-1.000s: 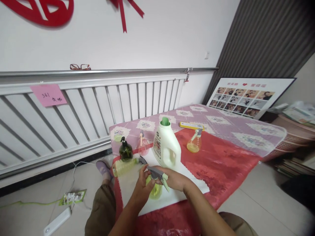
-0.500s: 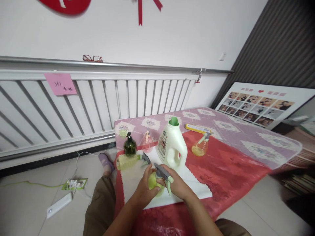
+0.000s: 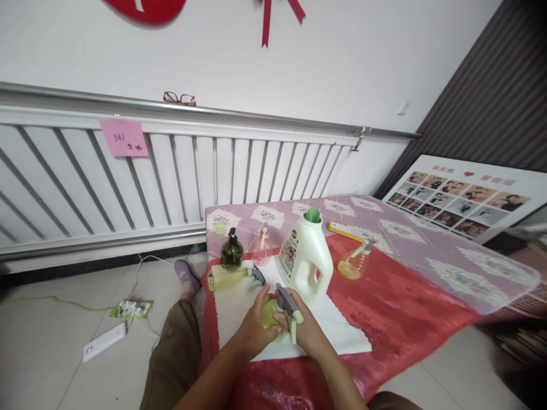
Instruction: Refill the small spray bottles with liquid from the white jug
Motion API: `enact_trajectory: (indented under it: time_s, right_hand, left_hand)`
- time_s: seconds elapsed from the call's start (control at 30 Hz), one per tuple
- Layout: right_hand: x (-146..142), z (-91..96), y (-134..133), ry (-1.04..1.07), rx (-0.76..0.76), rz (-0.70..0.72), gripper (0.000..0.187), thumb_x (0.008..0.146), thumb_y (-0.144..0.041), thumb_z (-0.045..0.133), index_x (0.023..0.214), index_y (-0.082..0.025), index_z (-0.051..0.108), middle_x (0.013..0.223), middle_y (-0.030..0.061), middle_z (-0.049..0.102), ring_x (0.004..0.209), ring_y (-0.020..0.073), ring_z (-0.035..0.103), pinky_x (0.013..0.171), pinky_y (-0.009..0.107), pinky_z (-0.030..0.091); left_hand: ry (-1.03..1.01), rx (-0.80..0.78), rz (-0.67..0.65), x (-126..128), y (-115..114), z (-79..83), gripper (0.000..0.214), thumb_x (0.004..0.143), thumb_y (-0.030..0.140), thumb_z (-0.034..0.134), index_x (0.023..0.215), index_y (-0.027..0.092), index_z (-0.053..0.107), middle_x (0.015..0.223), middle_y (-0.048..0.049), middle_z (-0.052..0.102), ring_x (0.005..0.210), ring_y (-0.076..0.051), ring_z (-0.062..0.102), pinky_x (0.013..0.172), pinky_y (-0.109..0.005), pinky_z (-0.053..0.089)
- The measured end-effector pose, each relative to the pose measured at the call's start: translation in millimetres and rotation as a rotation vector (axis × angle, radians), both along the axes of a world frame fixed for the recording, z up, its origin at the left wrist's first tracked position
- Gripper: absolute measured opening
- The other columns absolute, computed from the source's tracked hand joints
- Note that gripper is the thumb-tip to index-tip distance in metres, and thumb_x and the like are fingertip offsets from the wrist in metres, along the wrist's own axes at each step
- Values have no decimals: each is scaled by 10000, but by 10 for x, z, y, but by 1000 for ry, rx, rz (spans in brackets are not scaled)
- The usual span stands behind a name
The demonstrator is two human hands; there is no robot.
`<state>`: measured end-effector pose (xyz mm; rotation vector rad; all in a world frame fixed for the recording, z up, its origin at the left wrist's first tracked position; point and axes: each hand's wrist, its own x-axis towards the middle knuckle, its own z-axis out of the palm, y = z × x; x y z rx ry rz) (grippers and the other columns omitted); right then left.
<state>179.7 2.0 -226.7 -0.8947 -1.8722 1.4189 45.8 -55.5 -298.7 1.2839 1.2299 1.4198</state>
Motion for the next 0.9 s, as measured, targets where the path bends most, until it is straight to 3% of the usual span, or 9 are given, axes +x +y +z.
enact_trajectory:
  time_s: [0.13, 0.33, 0.47, 0.7, 0.9]
  right_hand:
    - [44, -13, -11, 18, -44, 39, 550, 723, -340, 719, 1228, -214, 542, 1103, 66, 648, 991, 234, 603, 928, 381, 462]
    - [66, -104, -110, 45, -21, 67, 551, 771, -334, 688, 1284, -212, 531, 1185, 86, 639, 1092, 258, 581, 984, 412, 434]
    - [101, -172, -153, 47, 51, 58, 571, 768, -255, 676, 1312, -225, 504, 1275, 92, 587, 1152, 257, 552, 1008, 408, 416]
    - [180, -210, -219, -110, 128, 38, 946, 613, -114, 741, 1444, -235, 306, 1429, 95, 438, 1311, 269, 409, 1119, 438, 286]
    - [154, -203, -254, -109, 183, 8, 894, 574, -89, 745, 1388, -221, 401, 1391, 97, 459, 1296, 261, 422, 1114, 399, 295]
  left_hand:
    - [-35, 16, 11, 26, -6, -3, 890, 655, 56, 625, 1430, 244, 229, 1425, -127, 439, 1333, -262, 398, 1098, -461, 341]
    - [72, -14, 39, 23, -24, -43, 836, 661, 93, 596, 1422, 190, 265, 1408, -127, 472, 1332, -257, 412, 1111, -448, 351]
    - [291, -19, 124, -18, -96, -271, 740, 667, 137, 614, 1369, 171, 385, 1410, -136, 473, 1313, -290, 435, 1110, -474, 354]
    - [758, 194, 359, -387, -317, -676, 528, 799, 248, 574, 1315, 210, 467, 1323, -113, 566, 1232, -264, 531, 995, -441, 493]
    - [1131, 345, 427, -751, -393, -872, 419, 798, 320, 600, 1205, 224, 583, 1199, -92, 647, 1089, -258, 627, 857, -399, 573]
